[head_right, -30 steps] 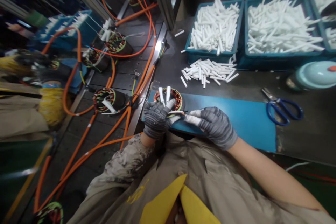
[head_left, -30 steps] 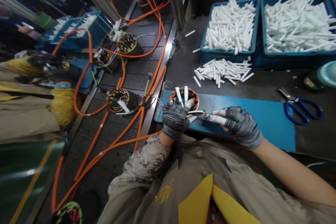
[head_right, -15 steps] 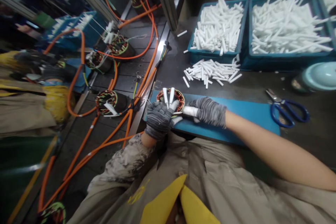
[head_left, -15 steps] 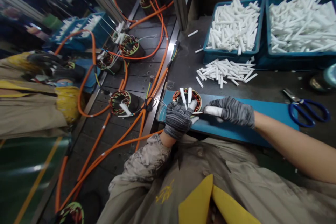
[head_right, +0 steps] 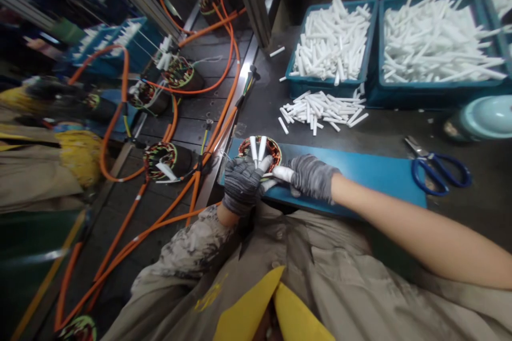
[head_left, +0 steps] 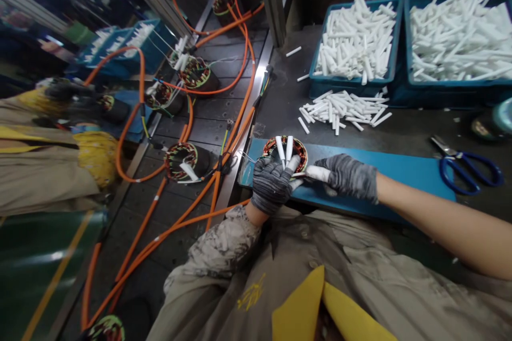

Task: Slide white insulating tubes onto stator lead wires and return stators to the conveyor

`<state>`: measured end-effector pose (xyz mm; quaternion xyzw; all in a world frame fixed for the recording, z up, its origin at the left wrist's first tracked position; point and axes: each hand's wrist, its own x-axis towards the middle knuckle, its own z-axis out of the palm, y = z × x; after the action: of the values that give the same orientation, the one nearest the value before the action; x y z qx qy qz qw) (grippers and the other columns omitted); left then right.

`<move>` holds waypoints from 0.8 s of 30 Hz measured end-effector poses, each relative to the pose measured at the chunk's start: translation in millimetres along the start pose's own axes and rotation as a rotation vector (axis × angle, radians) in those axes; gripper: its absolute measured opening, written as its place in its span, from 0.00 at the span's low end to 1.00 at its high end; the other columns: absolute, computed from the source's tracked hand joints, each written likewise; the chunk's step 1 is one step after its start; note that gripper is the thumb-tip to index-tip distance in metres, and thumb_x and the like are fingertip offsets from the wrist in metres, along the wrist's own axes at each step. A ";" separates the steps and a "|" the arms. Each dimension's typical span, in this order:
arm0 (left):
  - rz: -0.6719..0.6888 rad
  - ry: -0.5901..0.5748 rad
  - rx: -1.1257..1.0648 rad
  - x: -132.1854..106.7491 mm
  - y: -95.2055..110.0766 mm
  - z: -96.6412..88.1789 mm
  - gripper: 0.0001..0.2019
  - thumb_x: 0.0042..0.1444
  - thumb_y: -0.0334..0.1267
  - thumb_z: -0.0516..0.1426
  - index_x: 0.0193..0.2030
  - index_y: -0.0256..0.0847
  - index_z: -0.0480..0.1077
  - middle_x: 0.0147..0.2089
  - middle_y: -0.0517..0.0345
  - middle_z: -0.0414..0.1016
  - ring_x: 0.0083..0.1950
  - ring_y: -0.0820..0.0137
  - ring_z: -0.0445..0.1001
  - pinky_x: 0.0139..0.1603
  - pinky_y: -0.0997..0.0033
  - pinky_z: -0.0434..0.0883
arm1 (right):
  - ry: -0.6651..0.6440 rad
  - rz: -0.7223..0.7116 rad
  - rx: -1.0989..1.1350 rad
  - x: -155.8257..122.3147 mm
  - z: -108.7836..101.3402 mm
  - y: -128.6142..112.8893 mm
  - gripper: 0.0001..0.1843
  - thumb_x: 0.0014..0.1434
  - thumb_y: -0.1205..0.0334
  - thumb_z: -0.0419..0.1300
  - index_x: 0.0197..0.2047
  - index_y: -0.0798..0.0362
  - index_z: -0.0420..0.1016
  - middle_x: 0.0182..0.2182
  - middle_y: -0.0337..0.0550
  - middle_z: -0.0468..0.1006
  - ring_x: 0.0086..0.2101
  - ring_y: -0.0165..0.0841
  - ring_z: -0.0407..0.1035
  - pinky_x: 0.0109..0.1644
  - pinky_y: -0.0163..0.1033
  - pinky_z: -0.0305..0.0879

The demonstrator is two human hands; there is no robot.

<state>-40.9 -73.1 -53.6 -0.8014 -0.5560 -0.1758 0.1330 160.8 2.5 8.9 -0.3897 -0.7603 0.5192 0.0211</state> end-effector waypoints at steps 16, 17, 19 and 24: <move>-0.163 -0.337 -0.247 14.2 -8.9 -4.3 0.25 0.51 0.48 0.70 0.55 0.43 0.79 0.48 0.49 0.83 0.52 0.56 0.80 0.68 0.50 0.65 | 0.598 0.150 0.196 -48.8 26.2 101.5 0.28 0.64 0.36 0.56 0.46 0.50 0.83 0.33 0.47 0.86 0.31 0.42 0.81 0.36 0.46 0.77; -0.205 -0.329 -0.285 14.6 -7.9 -7.1 0.23 0.50 0.47 0.71 0.52 0.42 0.80 0.45 0.50 0.84 0.51 0.56 0.80 0.68 0.50 0.66 | 0.636 0.157 0.124 -49.7 33.3 110.5 0.25 0.61 0.37 0.60 0.45 0.49 0.83 0.39 0.48 0.87 0.37 0.46 0.82 0.42 0.50 0.78; -0.323 -0.299 -0.414 12.4 -9.3 -18.6 0.22 0.48 0.47 0.71 0.48 0.42 0.80 0.43 0.51 0.84 0.51 0.56 0.80 0.66 0.50 0.69 | 0.684 0.149 -0.027 -49.3 44.6 123.2 0.24 0.61 0.37 0.59 0.46 0.45 0.84 0.45 0.47 0.86 0.46 0.50 0.81 0.52 0.56 0.76; -0.642 -0.166 -0.921 -25.9 -25.7 -74.4 0.33 0.56 0.54 0.64 0.65 0.40 0.70 0.52 0.47 0.83 0.48 0.55 0.83 0.48 0.55 0.79 | 0.667 0.091 -0.072 -47.9 51.9 136.8 0.24 0.63 0.37 0.55 0.48 0.44 0.83 0.48 0.46 0.85 0.51 0.50 0.79 0.61 0.58 0.71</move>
<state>-83.3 -116.5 2.9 -0.5787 -0.6463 -0.3681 -0.3344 249.5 -45.6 -107.4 -0.5722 -0.7111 0.3365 0.2316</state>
